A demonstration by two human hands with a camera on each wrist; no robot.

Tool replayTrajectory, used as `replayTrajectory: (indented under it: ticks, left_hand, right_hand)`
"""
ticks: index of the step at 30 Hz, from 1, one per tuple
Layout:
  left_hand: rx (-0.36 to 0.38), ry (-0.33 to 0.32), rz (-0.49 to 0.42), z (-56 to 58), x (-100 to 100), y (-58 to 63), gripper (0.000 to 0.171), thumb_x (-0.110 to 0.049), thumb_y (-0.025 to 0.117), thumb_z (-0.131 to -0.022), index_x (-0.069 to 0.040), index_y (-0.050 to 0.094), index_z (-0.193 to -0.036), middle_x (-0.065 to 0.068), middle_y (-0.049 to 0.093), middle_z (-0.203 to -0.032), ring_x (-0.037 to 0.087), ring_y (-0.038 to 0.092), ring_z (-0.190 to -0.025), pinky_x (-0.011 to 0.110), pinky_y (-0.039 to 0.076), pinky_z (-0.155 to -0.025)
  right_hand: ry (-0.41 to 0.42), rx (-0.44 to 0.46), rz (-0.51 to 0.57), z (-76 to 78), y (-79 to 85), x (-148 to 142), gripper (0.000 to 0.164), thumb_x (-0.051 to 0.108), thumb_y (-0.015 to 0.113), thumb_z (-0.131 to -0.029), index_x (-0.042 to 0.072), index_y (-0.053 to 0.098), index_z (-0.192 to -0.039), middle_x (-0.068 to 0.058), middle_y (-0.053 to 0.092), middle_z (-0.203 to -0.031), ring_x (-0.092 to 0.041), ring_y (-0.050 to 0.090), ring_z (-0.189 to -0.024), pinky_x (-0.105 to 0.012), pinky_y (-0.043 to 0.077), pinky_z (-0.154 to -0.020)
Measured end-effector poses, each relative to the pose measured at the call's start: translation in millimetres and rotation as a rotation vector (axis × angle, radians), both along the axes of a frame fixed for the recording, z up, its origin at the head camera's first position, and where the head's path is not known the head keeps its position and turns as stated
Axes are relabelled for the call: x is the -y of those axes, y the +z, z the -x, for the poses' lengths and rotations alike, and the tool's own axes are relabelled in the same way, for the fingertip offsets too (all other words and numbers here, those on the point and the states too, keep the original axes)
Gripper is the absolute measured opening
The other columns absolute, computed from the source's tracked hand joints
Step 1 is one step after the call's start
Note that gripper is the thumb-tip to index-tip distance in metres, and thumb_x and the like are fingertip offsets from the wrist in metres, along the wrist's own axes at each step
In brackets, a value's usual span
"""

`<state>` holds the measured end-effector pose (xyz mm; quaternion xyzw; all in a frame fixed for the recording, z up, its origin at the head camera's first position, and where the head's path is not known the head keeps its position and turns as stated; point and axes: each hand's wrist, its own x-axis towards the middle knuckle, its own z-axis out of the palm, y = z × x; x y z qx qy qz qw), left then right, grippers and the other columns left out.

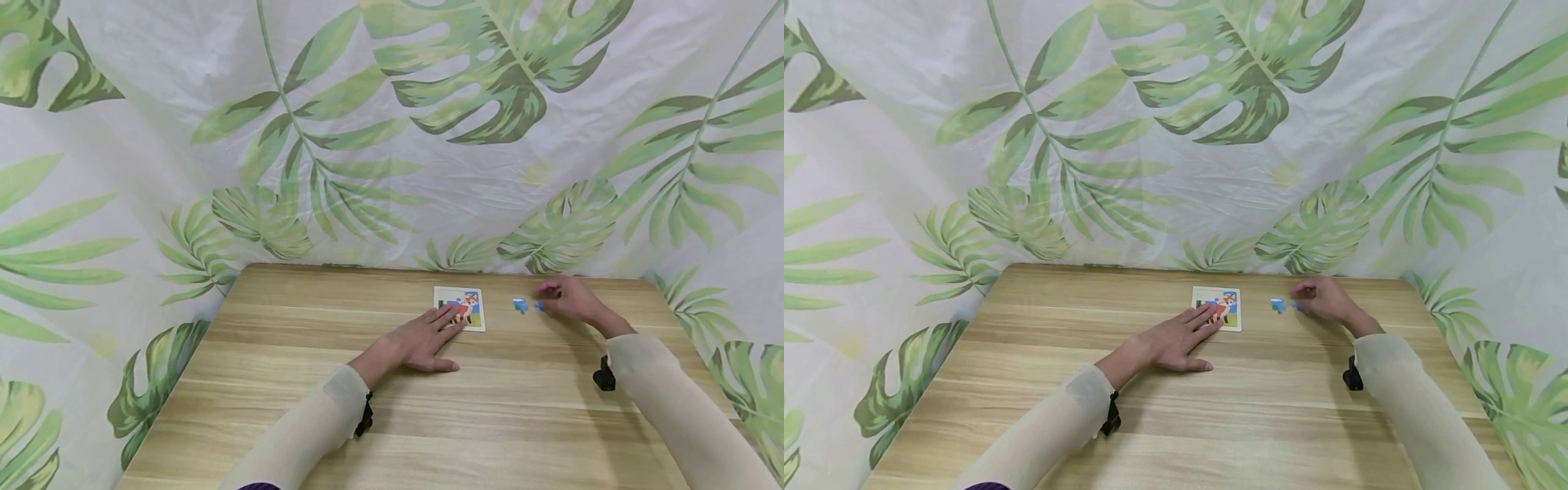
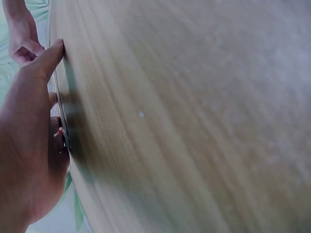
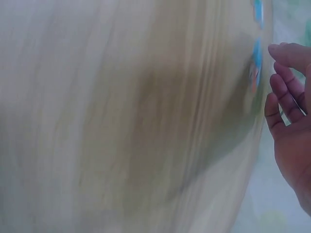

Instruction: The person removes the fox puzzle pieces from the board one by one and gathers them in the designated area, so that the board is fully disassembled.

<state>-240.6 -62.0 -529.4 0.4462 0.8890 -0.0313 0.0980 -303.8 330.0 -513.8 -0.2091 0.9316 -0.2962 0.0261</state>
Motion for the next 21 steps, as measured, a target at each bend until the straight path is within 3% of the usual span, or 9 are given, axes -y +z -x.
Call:
replayTrajectory:
  ticks: [5, 16, 21]
  left_hand:
    - [-0.007, -0.004, -0.002, 0.8, -1, 0.7, 0.094, -0.075, 0.036, -0.104, -0.018, 0.008, -0.172, 0.011, 0.0, -0.179, 0.027, 0.001, -0.165, 0.04, 0.013, -0.133]
    - [-0.042, 0.006, 0.001, 1.9, -1, 3.1, 0.094, -0.078, 0.036, -0.102, -0.02, 0.014, -0.172, 0.009, 0.006, -0.179, 0.026, 0.007, -0.165, 0.039, 0.016, -0.133]
    - [-0.06, 0.009, 0.016, 0.5, -3, 4.3, 0.093, -0.079, 0.036, -0.102, -0.02, 0.017, -0.172, 0.009, 0.009, -0.179, 0.025, 0.01, -0.165, 0.039, 0.018, -0.132]
  right_hand:
    - [0.045, -0.005, 0.024, 1.9, 8.9, 20, 0.023, 0.0, 0.079, -0.091, -0.004, 0.078, -0.114, -0.017, 0.077, -0.109, -0.034, 0.07, -0.1, -0.051, 0.06, -0.088]
    - [0.145, 0.074, 0.098, 11.3, 12.6, 65, 0.027, -0.001, 0.079, -0.092, -0.007, 0.076, -0.118, -0.02, 0.077, -0.111, -0.033, 0.072, -0.101, -0.037, 0.061, -0.086]
    - [0.18, 0.106, 0.126, 14.6, 11.3, 81, 0.028, -0.002, 0.078, -0.092, -0.008, 0.075, -0.119, -0.023, 0.077, -0.113, -0.036, 0.072, -0.104, -0.041, 0.06, -0.089]
